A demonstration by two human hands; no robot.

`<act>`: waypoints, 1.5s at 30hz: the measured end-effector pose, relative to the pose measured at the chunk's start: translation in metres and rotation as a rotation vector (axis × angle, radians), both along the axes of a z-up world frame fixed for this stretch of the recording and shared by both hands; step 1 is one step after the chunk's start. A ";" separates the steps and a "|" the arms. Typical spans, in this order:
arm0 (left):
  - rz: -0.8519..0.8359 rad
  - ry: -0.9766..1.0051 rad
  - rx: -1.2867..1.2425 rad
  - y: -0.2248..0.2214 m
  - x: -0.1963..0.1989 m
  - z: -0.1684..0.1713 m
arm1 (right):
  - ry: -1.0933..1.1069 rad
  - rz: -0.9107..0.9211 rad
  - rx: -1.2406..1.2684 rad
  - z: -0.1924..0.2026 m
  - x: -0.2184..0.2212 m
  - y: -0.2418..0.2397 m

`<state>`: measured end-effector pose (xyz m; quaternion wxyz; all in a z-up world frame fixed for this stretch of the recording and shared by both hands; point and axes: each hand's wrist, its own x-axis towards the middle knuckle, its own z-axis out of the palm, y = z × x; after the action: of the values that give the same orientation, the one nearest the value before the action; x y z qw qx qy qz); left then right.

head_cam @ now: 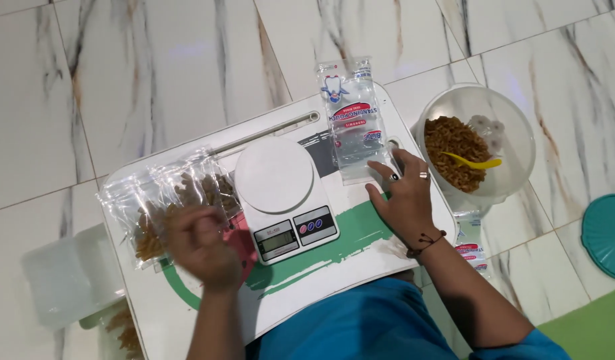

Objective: Portioning food pellets into small plastic bags using a scoop and a digital scale for precise measurement.

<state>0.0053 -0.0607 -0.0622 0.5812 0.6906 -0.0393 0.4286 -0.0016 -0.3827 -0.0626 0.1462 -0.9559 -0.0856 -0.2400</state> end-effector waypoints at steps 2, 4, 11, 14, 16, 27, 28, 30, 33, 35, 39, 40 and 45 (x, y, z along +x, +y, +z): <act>-0.031 -0.022 0.016 -0.012 0.000 -0.013 | -0.044 0.020 -0.029 -0.006 0.007 -0.004; -0.047 -0.041 0.036 -0.020 -0.005 -0.019 | -0.087 0.056 -0.053 -0.014 0.011 -0.009; -0.232 -0.047 0.114 -0.030 -0.012 -0.006 | -0.148 0.075 -0.102 -0.020 0.004 -0.025; -0.212 -0.031 0.142 -0.030 -0.012 -0.002 | -0.047 0.075 -0.101 -0.027 0.002 -0.034; -0.193 -0.024 0.154 -0.030 -0.011 -0.003 | 0.018 0.102 -0.076 -0.021 0.003 -0.036; -0.146 0.028 0.203 -0.028 -0.010 -0.003 | 0.071 0.111 -0.232 -0.023 0.000 -0.052; -0.153 0.027 0.201 -0.029 -0.011 -0.003 | 0.072 0.104 -0.233 -0.014 -0.003 -0.050; -0.156 0.036 0.192 -0.028 -0.012 -0.003 | 0.107 0.187 -0.236 0.002 -0.005 -0.042; -0.178 0.195 0.217 -0.028 -0.021 0.004 | 0.173 0.221 -0.111 0.046 -0.016 -0.035; -0.175 0.195 0.222 -0.028 -0.020 0.003 | 0.097 0.217 -0.028 0.061 -0.024 -0.036; -0.198 0.173 0.223 -0.029 -0.019 0.003 | 0.035 0.130 0.505 0.087 -0.032 -0.021; -0.200 0.171 0.221 -0.030 -0.019 0.003 | 0.033 0.129 0.504 0.087 -0.028 -0.011; -0.313 0.117 0.071 -0.030 -0.014 0.000 | 0.118 0.212 1.010 0.076 -0.003 0.058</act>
<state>-0.0086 -0.0909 -0.0620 0.6174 0.7200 -0.1277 0.2901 -0.0045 -0.3248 0.0139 0.6173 -0.7642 -0.0473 -0.1807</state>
